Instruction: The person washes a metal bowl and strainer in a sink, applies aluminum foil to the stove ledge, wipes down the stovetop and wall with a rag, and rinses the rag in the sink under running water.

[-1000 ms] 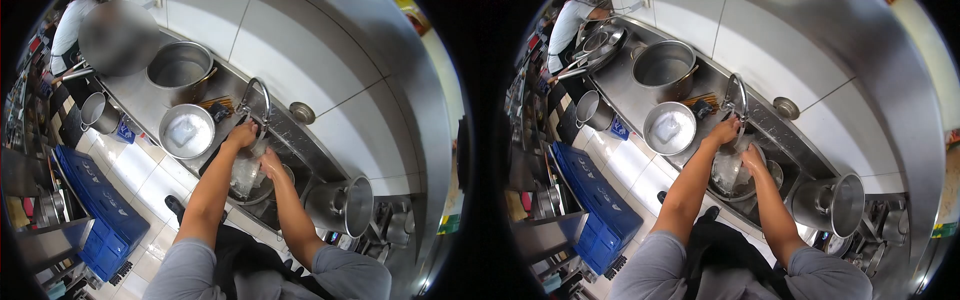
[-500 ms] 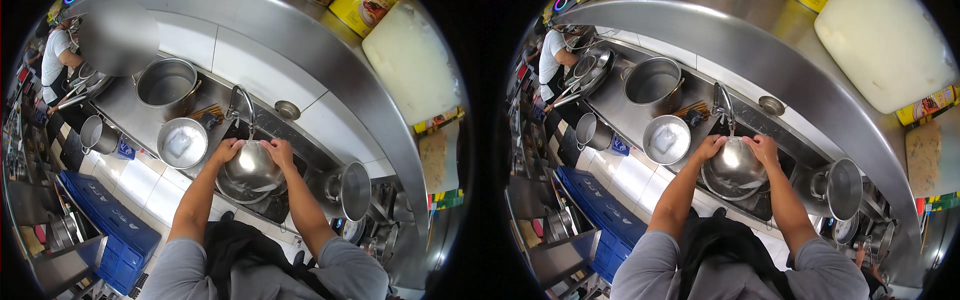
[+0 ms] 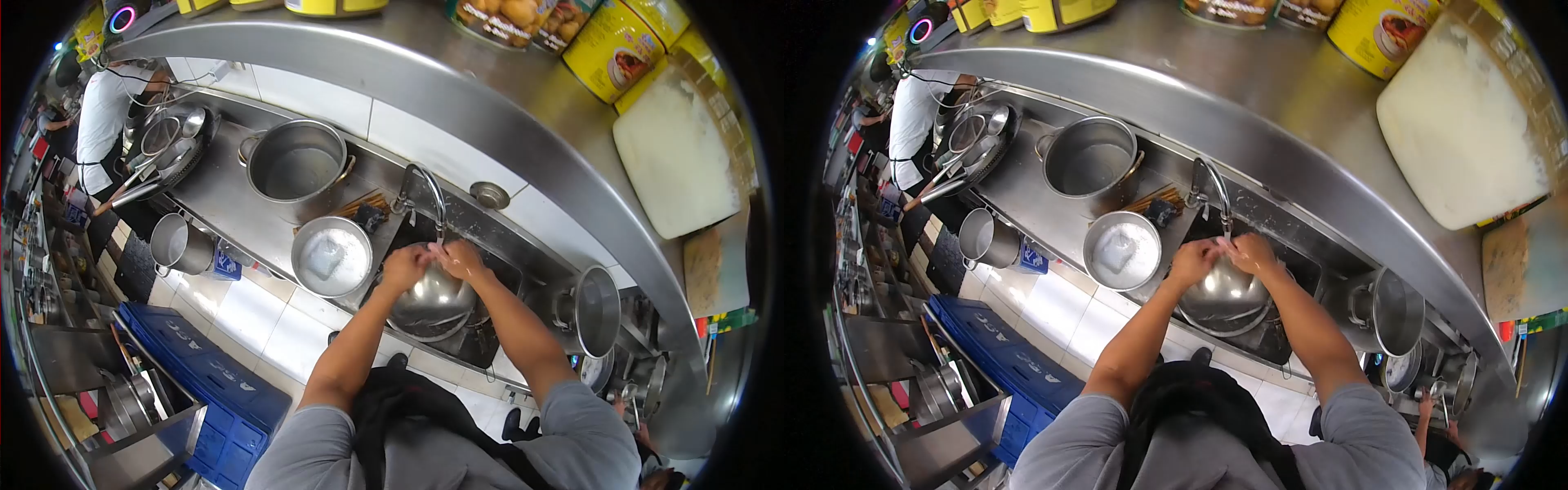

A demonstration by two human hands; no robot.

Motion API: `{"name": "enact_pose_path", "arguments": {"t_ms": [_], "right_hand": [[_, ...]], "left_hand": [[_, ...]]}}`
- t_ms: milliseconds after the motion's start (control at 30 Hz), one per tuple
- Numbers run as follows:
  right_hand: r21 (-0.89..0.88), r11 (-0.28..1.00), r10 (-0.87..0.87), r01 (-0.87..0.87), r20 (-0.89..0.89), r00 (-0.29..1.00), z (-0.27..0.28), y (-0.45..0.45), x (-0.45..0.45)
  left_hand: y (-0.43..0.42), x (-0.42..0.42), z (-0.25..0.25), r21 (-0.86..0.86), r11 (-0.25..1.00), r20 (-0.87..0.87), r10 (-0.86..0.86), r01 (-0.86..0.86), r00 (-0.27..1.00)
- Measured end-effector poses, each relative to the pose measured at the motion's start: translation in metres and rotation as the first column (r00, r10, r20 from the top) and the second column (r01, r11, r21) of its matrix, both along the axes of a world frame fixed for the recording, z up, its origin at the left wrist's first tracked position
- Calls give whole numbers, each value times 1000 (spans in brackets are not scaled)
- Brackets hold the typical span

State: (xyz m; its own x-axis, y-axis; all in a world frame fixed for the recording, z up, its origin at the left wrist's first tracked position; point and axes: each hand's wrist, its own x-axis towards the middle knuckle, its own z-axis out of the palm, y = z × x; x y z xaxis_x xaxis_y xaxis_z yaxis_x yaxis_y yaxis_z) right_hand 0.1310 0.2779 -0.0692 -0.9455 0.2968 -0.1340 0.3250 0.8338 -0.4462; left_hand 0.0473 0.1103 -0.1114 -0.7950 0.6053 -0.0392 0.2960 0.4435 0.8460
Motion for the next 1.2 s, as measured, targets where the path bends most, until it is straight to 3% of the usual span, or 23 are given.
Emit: {"name": "enact_pose_path", "arguments": {"t_ms": [67,133,167,233,300,367,433,500,567,600,633,700,733,800,833,900,933,1000,1067,1100,1133,1167,1200], "right_hand": [[10,1000,-11,11,17,1000,-4,-3,7],[88,989,-131,122,112,985,-12,-2,11],[86,989,-132,123,114,985,-14,-1,9],[6,973,-228,231,188,955,-18,-7,9],[-51,963,-257,266,139,956,-22,-18,7],[-104,950,-288,296,82,954,-23,-24,-3],[-20,960,-276,279,100,956,-25,-27,-7],[-60,959,-275,278,56,960,-73,-9,-14],[-85,960,-266,267,22,964,-84,-7,-7],[5,937,-350,350,62,935,-65,-18,-12],[96,902,-430,421,93,898,-43,-28,-14],[149,921,-374,360,80,924,-18,-29,-11],[108,896,-437,431,49,898,-14,-27,-3],[9,802,-597,597,30,801,-5,-20,20],[20,802,-597,597,32,802,-6,-14,33],[-76,723,-690,686,-75,720,-18,-1,63],[-133,709,-703,693,-211,679,-33,6,80],[-242,641,-767,728,-214,604,-42,15,117],[-348,566,-824,747,-206,528,-56,29,148],[-581,469,-878,665,-226,422,-68,35,162],[-774,353,-927,525,-211,311,-77,38,172],[-777,345,-929,527,-204,308,-86,41,177],[-881,193,-968,432,-98,233,-93,45,179]], "left_hand": [[9,-16,-9,256,942,-262,-150,219,953],[-12,-62,46,324,935,-339,-28,144,940],[-29,-87,82,269,963,-197,42,12,979],[-69,-144,109,76,993,-130,-79,90,988],[-101,-160,115,-337,940,-350,-179,54,920],[-133,-150,112,-410,912,-319,-138,-6,938],[-150,-135,90,-359,931,-258,-35,-62,965],[-141,-109,46,-20,999,-240,-53,50,969],[-112,-43,55,207,945,142,-285,253,948],[-89,-9,17,441,860,178,-365,257,914],[-71,17,1,309,890,136,-391,336,910],[-32,57,-11,346,898,-99,-255,273,962],[-18,60,-2,360,893,-97,-253,271,963],[9,60,15,375,877,-374,-154,301,915],[16,50,23,384,874,-367,-151,297,918],[25,19,32,52,936,-367,-306,347,879],[32,8,17,53,936,-367,-307,349,878],[49,-11,-42,291,956,165,-75,24,983],[50,-12,-85,291,952,218,27,-91,976],[48,-11,-96,282,937,274,130,-209,953],[44,-13,-89,277,939,273,126,-203,954],[40,-17,-83,253,953,448,35,-164,893],[37,-21,-74,236,964,608,-48,-122,793]]}}
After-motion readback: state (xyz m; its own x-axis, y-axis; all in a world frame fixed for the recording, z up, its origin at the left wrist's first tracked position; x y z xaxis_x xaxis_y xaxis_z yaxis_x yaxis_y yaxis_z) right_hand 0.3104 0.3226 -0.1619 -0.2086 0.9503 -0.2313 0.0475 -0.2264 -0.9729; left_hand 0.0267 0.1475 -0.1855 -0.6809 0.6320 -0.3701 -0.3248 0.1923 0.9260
